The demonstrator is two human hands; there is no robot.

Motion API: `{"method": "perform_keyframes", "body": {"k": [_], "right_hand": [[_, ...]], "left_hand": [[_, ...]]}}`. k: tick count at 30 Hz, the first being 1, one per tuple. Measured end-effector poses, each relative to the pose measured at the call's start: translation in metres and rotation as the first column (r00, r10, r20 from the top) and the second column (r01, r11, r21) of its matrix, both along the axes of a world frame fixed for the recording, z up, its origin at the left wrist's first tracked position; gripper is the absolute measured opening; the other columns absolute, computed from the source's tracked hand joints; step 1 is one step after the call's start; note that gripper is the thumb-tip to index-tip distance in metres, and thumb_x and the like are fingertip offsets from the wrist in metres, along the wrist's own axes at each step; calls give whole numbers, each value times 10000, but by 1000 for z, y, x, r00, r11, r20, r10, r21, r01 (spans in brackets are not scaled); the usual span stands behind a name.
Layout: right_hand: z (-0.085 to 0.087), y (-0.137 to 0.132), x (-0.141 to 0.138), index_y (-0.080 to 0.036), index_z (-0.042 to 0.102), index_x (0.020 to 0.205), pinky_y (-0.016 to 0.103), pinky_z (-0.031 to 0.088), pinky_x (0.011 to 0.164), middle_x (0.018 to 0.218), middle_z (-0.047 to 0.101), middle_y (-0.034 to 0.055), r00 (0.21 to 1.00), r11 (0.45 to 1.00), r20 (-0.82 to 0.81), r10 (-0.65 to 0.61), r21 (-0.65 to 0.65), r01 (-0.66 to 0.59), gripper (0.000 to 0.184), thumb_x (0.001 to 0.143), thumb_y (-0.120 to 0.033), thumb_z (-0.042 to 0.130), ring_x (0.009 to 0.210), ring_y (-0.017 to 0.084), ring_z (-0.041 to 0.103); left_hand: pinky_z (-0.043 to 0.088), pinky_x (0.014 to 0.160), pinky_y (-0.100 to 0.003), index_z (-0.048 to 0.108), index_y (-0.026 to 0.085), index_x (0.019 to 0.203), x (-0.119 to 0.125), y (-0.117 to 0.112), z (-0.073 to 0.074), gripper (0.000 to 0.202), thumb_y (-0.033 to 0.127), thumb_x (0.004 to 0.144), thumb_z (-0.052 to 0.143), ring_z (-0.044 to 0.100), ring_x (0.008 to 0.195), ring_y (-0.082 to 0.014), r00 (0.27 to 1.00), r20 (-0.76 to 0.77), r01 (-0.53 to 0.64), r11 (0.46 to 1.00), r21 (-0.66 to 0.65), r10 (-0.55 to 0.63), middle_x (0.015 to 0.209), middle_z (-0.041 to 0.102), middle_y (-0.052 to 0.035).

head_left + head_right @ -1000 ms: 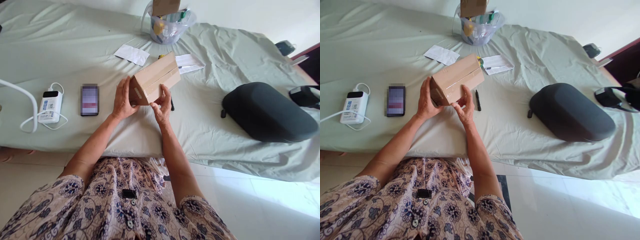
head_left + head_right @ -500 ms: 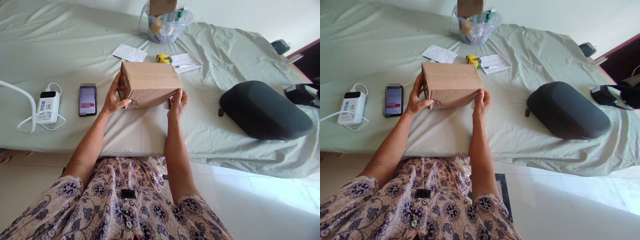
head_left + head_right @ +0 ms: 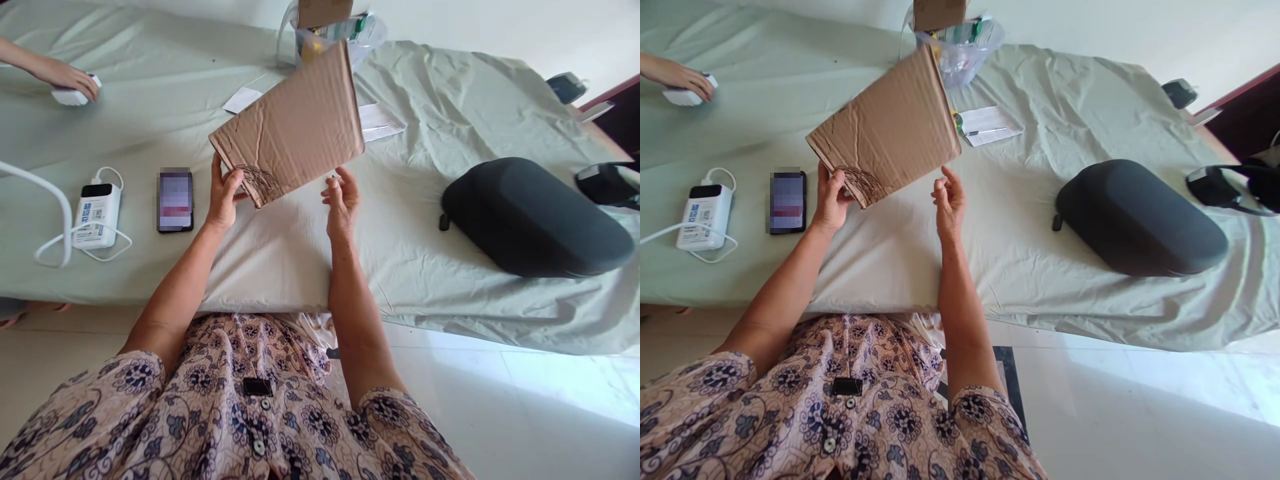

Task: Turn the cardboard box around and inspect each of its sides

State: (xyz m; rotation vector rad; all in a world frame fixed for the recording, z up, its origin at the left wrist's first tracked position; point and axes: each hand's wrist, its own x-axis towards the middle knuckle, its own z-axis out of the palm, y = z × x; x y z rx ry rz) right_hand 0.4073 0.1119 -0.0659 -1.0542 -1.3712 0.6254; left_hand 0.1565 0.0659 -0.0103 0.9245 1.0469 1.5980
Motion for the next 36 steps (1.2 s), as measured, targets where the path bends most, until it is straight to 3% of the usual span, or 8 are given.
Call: {"method": "perform_keyframes", "body": {"k": [5,10,14,17,23,26,30,36], "right_hand": [[3,-16,-27,-334,427,1486,230,555,576,1052,661,47,992,991,4,128,-49,-128,748,911,-811,376,778,128,712],[8,-25,-35,-297,462,1368,190,527,533,1043,645,41,985,980,-86,147,-121,-157,701,947,-799,211,761,107,725],[15,-25,-35,-260,513,1081,166,473,479,850,578,-27,967,972,-251,44,-214,-99,583,900,-804,409,643,82,691],[21,-27,-38,-256,496,973,171,456,475,759,556,-55,950,961,-310,45,-245,-126,569,843,-809,516,616,85,677],[24,-35,-51,-238,553,881,226,460,512,729,653,-28,914,872,-221,339,-290,-394,628,683,-813,707,606,106,627],[18,-37,-56,-222,616,858,252,450,535,692,652,-12,894,833,-126,429,-328,-446,609,692,-799,715,607,118,595],[14,-38,-55,-211,635,798,261,436,560,679,634,-15,916,864,-62,395,-314,-394,613,675,-805,723,611,115,556],[24,-35,-45,-195,604,702,256,418,571,630,615,-16,947,896,-58,316,-310,-318,638,677,-826,693,588,99,555]], "left_hand": [[596,951,-364,257,424,1559,18,-9,3,1120,633,636,855,643,1252,-239,997,53,54,998,-23,-53,1232,687,-32],[574,962,-340,152,404,1606,19,-7,-4,1246,617,618,881,668,1190,-227,1000,24,3,999,44,-4,1209,691,-39],[557,995,-365,113,414,1615,20,-3,-16,1292,569,607,906,679,1166,-229,998,14,60,993,99,-62,1231,688,-41],[562,972,-394,98,412,1616,23,-3,-17,1328,565,583,919,672,1176,-252,997,26,68,993,95,-70,1240,683,-48],[573,922,-393,137,420,1598,26,-8,-6,1273,522,603,924,650,1156,-248,996,93,5,999,53,-10,1200,697,-35],[596,831,-361,147,395,1600,26,-10,-3,1267,528,602,916,667,1135,-253,996,94,-9,1000,13,8,1174,707,-38],[612,736,-321,223,420,1566,26,-10,-3,1125,561,651,863,691,1114,-247,994,101,30,999,-12,-28,1179,709,-25],[616,727,-312,369,418,1517,17,-5,-7,1005,596,650,843,684,1130,-253,996,61,65,998,-18,-64,1209,701,-29]]}}
